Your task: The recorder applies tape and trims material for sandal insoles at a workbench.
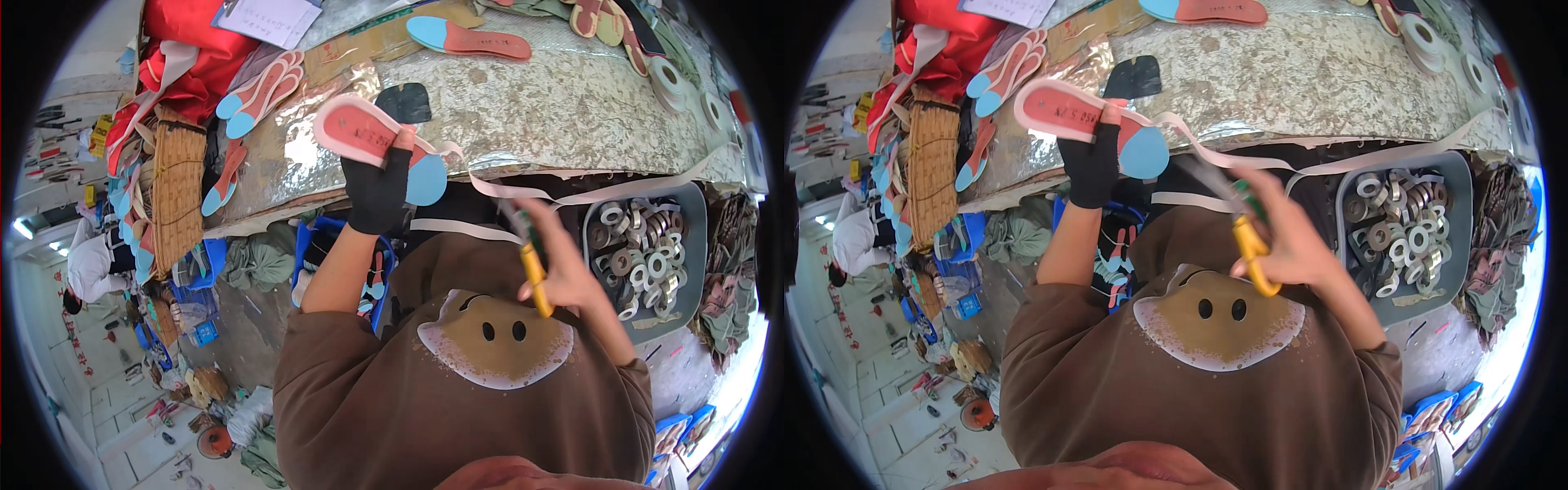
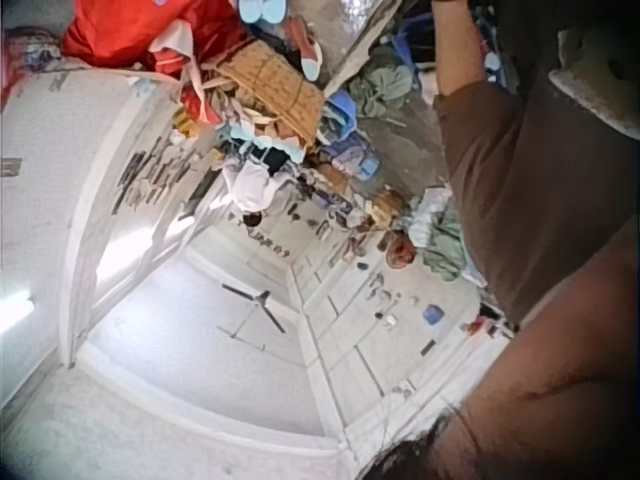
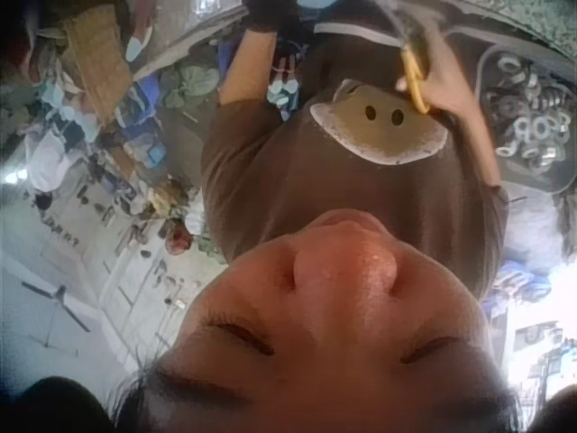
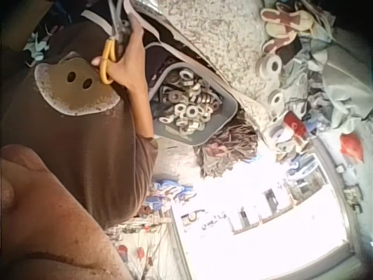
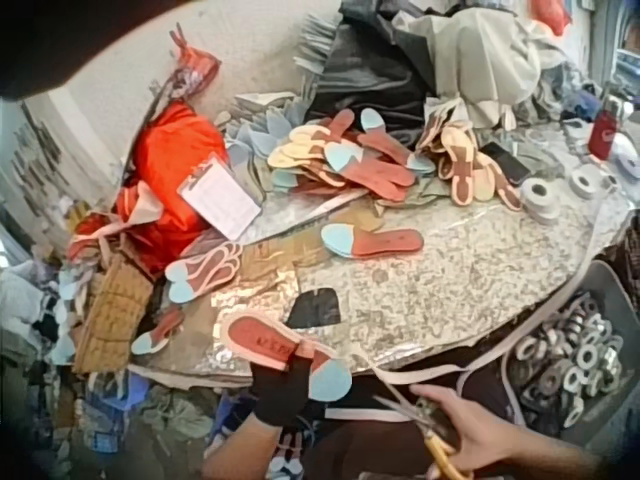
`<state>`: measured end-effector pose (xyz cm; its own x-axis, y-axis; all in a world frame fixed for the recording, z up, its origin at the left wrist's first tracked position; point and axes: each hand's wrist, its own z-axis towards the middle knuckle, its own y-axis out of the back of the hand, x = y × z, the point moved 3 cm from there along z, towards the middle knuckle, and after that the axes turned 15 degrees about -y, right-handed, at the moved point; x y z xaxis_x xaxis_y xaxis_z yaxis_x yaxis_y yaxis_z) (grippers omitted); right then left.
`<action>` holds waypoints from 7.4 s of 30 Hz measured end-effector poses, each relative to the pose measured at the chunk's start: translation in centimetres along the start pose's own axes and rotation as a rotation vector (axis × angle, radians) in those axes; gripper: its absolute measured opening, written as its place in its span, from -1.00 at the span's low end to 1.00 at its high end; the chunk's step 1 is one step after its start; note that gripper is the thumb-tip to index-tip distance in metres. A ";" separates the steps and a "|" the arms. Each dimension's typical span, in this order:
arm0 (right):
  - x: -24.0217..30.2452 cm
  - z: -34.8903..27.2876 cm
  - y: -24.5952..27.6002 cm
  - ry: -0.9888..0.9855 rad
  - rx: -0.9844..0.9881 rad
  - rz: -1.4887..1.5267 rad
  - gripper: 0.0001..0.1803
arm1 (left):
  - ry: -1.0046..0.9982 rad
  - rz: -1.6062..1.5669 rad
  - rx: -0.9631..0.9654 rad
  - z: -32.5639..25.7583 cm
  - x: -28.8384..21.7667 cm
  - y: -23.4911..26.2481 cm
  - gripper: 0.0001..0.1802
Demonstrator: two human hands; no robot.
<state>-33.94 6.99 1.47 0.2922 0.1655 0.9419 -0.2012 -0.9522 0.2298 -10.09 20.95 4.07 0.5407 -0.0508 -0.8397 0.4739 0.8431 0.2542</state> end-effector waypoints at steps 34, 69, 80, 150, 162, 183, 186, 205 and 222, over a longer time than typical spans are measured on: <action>4.1 4.6 7.9 0.309 -0.568 -0.491 -0.54 | 0.320 -0.369 -0.108 -4.9 -0.8 -3.0 -0.82; -5.2 3.8 3.2 0.122 -0.323 -0.550 -0.87 | -0.373 0.182 1.025 -6.0 2.9 -3.8 -0.69; -7.7 4.5 2.2 -0.031 -0.456 -0.785 -0.44 | -0.438 0.097 0.831 -9.0 4.6 -10.6 -0.72; -1.9 -25.1 22.9 0.662 -0.783 1.147 -0.63 | -0.675 0.488 0.972 -13.9 5.2 -6.4 -0.69; -25.6 -61.8 25.5 0.082 -2.052 0.999 -0.54 | -0.211 0.842 0.696 -18.1 15.1 19.5 -0.76; -25.6 -25.9 19.9 -0.235 -1.242 1.078 -0.63 | -0.137 -0.033 1.129 -5.9 -0.3 -8.6 -0.62; -24.2 -18.6 17.1 -0.251 -1.116 1.178 -0.63 | -0.602 -0.197 1.044 -8.5 -3.8 -22.0 -0.62; -24.0 -7.3 11.1 -0.115 -1.062 0.734 -0.53 | 0.369 -0.578 1.284 -12.7 4.9 -35.5 -0.66; -29.5 -33.6 16.6 -0.651 -1.581 0.075 -0.83 | 0.334 -0.306 1.020 -12.6 9.3 -37.4 -0.62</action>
<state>-77.32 -5.08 -14.26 0.4632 -0.3697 0.8054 -0.7736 0.2748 0.5710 -31.54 -4.31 -19.27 0.1620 0.0947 -0.9822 0.9868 -0.0230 0.1606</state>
